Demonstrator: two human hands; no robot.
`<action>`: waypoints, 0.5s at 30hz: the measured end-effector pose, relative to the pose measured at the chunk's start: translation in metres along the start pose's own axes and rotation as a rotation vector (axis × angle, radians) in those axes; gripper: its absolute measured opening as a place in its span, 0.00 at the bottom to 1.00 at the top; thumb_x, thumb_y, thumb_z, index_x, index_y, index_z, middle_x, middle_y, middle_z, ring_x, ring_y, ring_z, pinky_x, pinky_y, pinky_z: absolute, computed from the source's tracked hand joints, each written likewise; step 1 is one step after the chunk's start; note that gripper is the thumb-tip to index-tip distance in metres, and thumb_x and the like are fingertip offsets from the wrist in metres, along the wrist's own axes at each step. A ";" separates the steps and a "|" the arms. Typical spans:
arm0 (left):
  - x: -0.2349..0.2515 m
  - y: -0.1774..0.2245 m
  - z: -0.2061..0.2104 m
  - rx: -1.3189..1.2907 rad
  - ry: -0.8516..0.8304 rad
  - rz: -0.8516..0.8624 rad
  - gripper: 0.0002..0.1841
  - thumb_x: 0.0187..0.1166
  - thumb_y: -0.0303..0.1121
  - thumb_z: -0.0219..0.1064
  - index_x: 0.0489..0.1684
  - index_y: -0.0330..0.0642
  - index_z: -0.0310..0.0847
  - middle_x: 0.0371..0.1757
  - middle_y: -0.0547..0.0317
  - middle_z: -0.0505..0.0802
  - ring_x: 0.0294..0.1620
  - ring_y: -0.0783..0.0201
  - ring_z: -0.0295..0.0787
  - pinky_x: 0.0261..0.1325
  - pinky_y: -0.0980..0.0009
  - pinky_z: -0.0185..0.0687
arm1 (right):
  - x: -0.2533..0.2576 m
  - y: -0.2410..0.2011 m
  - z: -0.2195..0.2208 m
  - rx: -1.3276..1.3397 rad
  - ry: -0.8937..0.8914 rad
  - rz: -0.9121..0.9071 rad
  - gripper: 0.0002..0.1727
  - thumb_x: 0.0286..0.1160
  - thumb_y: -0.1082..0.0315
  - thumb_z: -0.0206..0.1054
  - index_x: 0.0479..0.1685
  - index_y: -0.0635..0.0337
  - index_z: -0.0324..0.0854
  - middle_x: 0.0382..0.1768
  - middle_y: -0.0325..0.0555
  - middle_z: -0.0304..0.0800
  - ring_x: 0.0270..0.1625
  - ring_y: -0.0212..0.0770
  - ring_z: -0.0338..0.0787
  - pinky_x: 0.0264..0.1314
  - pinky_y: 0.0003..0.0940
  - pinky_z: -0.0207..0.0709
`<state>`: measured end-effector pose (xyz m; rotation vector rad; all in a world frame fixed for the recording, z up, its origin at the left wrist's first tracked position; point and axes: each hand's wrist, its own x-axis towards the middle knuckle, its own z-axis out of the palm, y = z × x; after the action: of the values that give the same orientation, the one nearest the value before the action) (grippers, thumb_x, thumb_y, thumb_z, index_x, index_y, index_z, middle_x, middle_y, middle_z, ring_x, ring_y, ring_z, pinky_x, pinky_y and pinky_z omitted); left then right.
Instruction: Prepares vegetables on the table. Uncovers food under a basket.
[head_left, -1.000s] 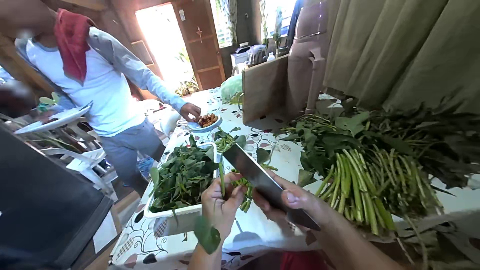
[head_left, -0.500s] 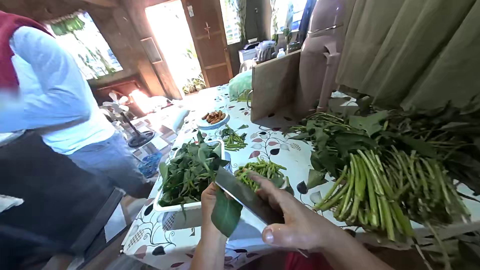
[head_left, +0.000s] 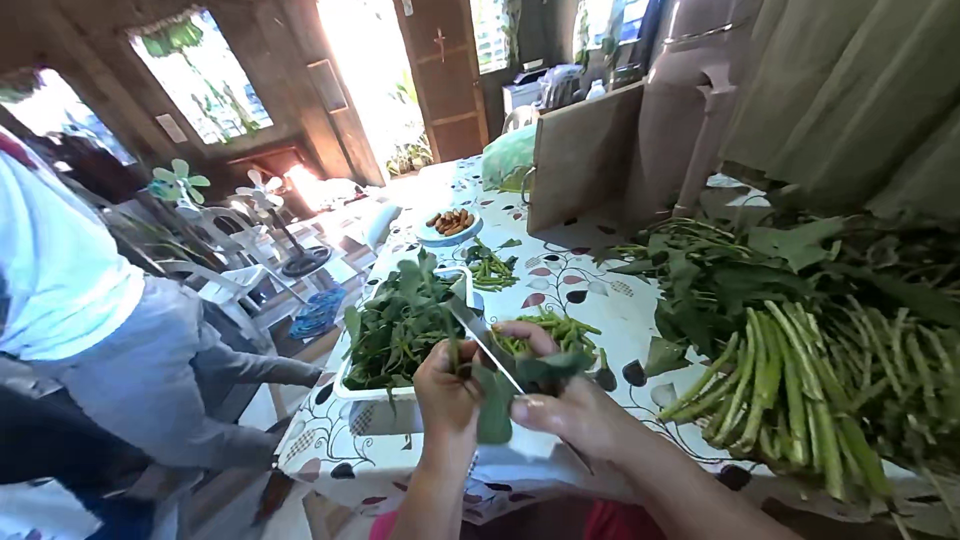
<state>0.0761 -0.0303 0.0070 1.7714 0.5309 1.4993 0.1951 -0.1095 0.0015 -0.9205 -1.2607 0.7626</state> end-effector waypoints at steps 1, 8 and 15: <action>0.000 -0.002 -0.002 0.091 0.016 0.062 0.04 0.66 0.21 0.69 0.31 0.25 0.85 0.30 0.64 0.89 0.35 0.90 0.82 0.44 0.91 0.78 | 0.005 0.000 0.005 -0.025 0.048 0.027 0.43 0.61 0.51 0.75 0.75 0.65 0.65 0.46 0.30 0.87 0.44 0.17 0.86 0.47 0.17 0.82; 0.020 0.009 -0.069 0.376 0.034 0.092 0.05 0.72 0.28 0.71 0.32 0.36 0.90 0.31 0.68 0.91 0.31 0.86 0.84 0.38 0.86 0.81 | 0.069 -0.017 -0.011 0.135 -0.047 0.290 0.20 0.83 0.43 0.53 0.35 0.49 0.75 0.17 0.30 0.74 0.14 0.23 0.70 0.17 0.16 0.68; 0.028 0.014 -0.049 0.379 -0.293 -0.170 0.05 0.76 0.29 0.71 0.36 0.36 0.92 0.32 0.63 0.92 0.33 0.79 0.87 0.43 0.79 0.84 | 0.052 -0.047 -0.050 0.132 -0.033 0.199 0.24 0.82 0.36 0.50 0.38 0.46 0.75 0.22 0.30 0.77 0.16 0.20 0.72 0.17 0.13 0.69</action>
<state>0.0337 -0.0054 0.0378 2.1291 0.8298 1.0461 0.2521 -0.0919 0.0633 -0.9375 -1.1436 1.0087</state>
